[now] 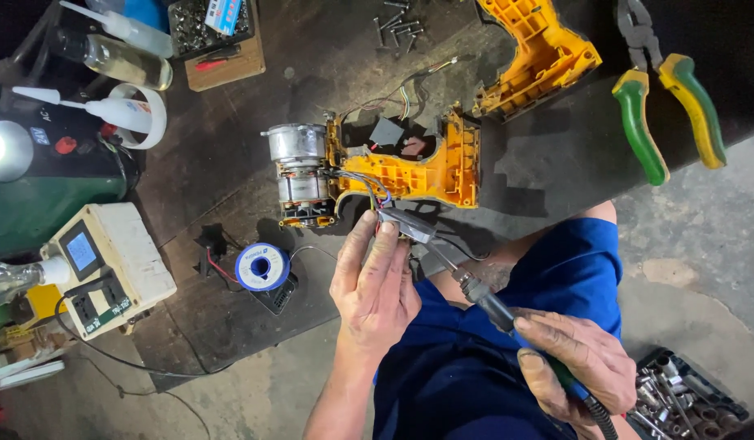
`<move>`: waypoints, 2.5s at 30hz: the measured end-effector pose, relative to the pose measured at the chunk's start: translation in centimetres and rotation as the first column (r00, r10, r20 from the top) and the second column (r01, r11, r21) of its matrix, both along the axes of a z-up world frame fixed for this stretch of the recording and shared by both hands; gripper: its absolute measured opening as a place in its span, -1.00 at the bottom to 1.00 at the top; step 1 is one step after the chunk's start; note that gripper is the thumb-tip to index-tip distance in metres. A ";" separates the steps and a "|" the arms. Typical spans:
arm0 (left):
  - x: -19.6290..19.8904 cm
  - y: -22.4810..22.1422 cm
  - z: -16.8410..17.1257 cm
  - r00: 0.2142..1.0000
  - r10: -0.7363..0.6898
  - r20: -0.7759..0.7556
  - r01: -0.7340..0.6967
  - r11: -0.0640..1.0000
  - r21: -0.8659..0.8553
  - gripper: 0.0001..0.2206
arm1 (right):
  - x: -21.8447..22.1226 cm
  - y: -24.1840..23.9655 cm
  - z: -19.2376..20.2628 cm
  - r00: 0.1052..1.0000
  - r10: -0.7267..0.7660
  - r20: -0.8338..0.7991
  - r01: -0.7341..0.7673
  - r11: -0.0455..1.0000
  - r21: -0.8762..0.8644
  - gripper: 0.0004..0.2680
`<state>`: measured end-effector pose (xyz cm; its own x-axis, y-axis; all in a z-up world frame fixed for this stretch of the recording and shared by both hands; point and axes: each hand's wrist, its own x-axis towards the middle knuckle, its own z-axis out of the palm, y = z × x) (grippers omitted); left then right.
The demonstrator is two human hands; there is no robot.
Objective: Repairing a disassembled power drill by stripping wires and soldering them to internal components on a workbench.
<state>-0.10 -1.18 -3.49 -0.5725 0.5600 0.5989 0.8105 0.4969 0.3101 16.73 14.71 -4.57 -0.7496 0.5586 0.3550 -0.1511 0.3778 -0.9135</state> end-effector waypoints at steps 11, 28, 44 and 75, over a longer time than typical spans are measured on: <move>-0.3 0.5 0.7 0.996 -0.029 -0.078 0.027 0.999 -0.029 -0.84 | -0.7 0.5 2.4 0.993 -0.002 0.115 0.001 1.000 0.012 -0.87; -0.1 0.2 1.7 0.999 -0.010 0.034 0.013 0.996 -0.086 -0.82 | -2.0 1.3 7.1 0.986 0.021 0.163 -0.040 0.993 0.113 -0.87; 0.8 -0.9 5.3 0.994 0.096 0.051 -0.100 0.991 0.089 -0.95 | -1.7 0.1 8.9 0.927 0.023 0.375 -0.065 0.993 0.100 -0.75; 3.3 -3.0 1.5 0.999 0.030 0.043 -0.031 0.999 0.012 -0.93 | -1.9 0.2 7.6 0.979 0.025 0.202 -0.058 0.985 0.161 -0.84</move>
